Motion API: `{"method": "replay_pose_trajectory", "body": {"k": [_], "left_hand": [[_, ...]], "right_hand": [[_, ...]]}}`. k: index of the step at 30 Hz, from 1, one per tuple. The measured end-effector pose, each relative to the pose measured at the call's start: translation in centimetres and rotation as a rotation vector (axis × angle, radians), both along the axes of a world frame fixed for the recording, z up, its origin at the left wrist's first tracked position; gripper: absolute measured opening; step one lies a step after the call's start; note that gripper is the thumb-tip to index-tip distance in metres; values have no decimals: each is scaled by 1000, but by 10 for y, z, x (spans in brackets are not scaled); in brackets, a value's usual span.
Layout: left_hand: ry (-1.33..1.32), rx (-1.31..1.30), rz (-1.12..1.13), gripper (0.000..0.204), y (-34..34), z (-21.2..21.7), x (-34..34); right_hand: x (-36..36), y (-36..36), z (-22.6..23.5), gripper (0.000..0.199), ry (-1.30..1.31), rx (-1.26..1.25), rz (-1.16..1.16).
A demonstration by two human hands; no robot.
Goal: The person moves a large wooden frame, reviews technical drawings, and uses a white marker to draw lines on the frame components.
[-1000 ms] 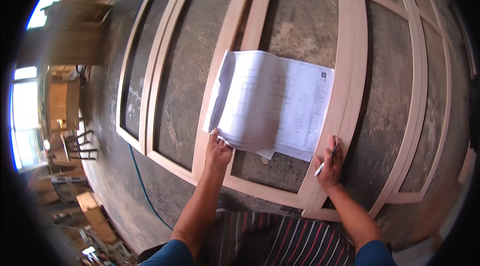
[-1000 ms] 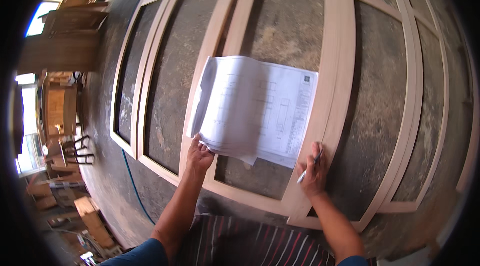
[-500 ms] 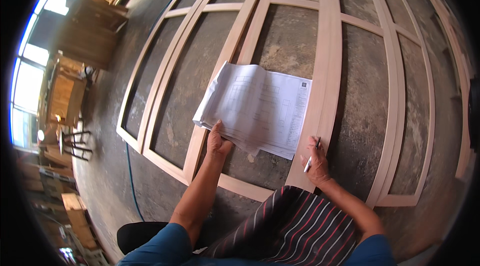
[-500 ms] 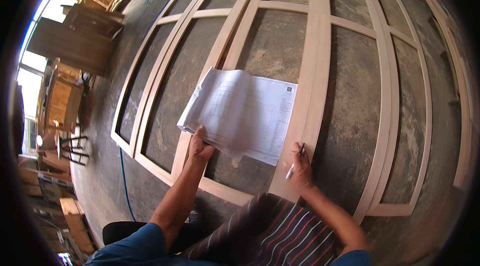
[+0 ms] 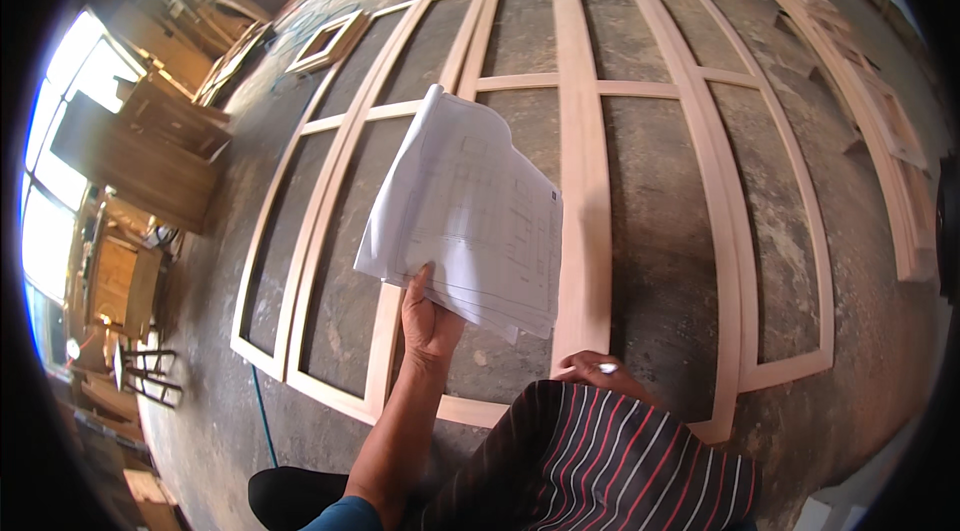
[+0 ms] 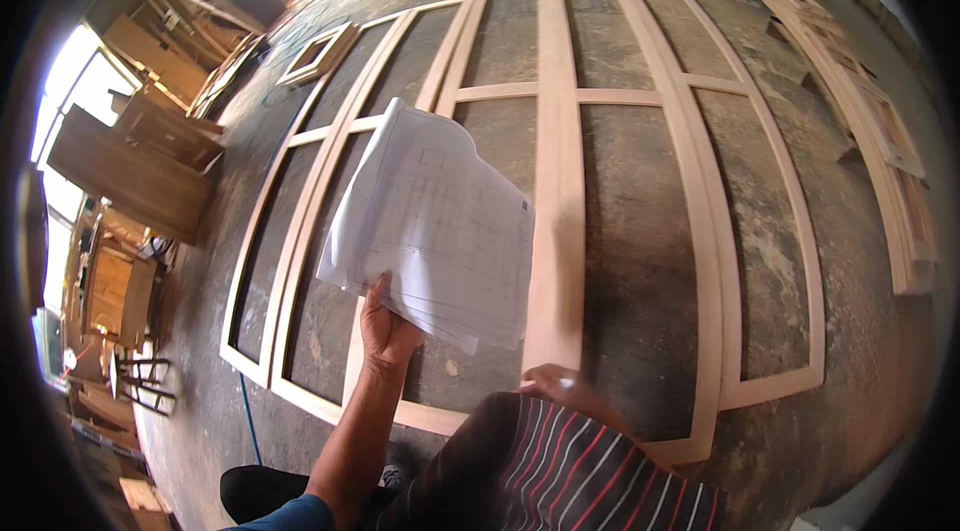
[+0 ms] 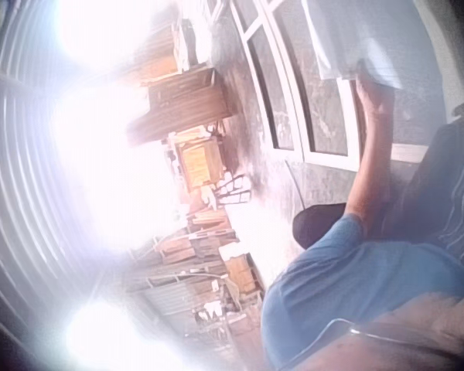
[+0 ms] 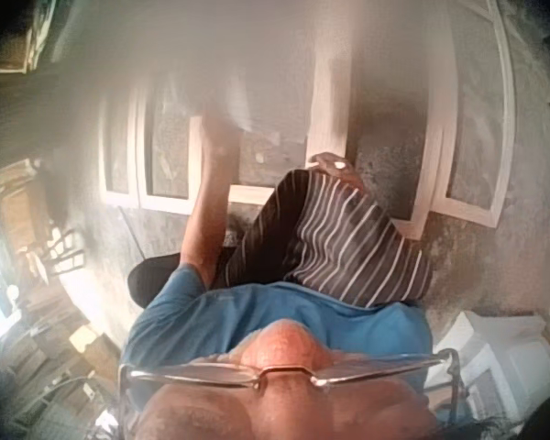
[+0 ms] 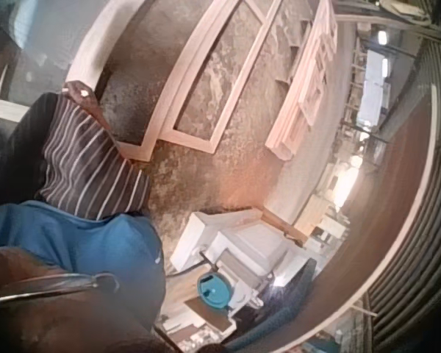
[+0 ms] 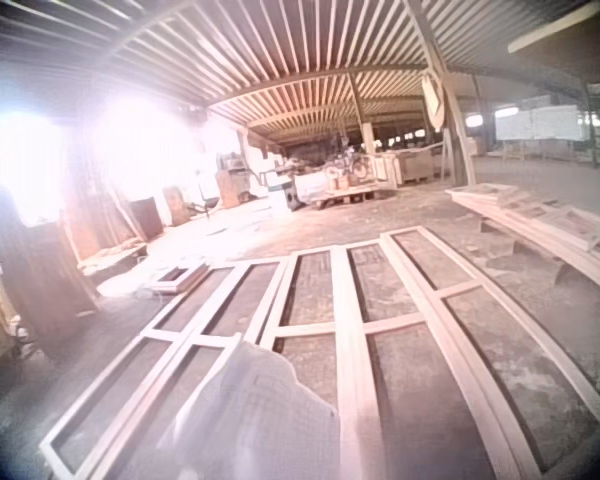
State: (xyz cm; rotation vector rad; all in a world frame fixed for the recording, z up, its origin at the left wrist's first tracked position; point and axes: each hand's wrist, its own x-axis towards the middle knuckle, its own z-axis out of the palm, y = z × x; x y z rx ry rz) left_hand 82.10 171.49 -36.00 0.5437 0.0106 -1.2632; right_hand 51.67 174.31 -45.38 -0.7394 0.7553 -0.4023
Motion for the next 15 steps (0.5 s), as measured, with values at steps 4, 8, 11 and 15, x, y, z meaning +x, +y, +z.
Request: {"method": "replay_pose_trajectory", "body": {"k": [4, 8, 11, 15], "left_hand": [[226, -46, -137, 34, -10, 11, -63], [379, -95, -271, 32, -19, 12, -139], [404, -72, -412, 30, -15, 4, -176], [153, 0, -741, 37, 1, -30, -215]], "right_hand": [[4, 20, 50, 65, -472, 253, -113], [-18, 3, 49, 54, -834, 165, -509], [-61, -5, 54, 42, -735, 122, -825], [-116, 2, 47, 41, -556, -46, -1156]]}}
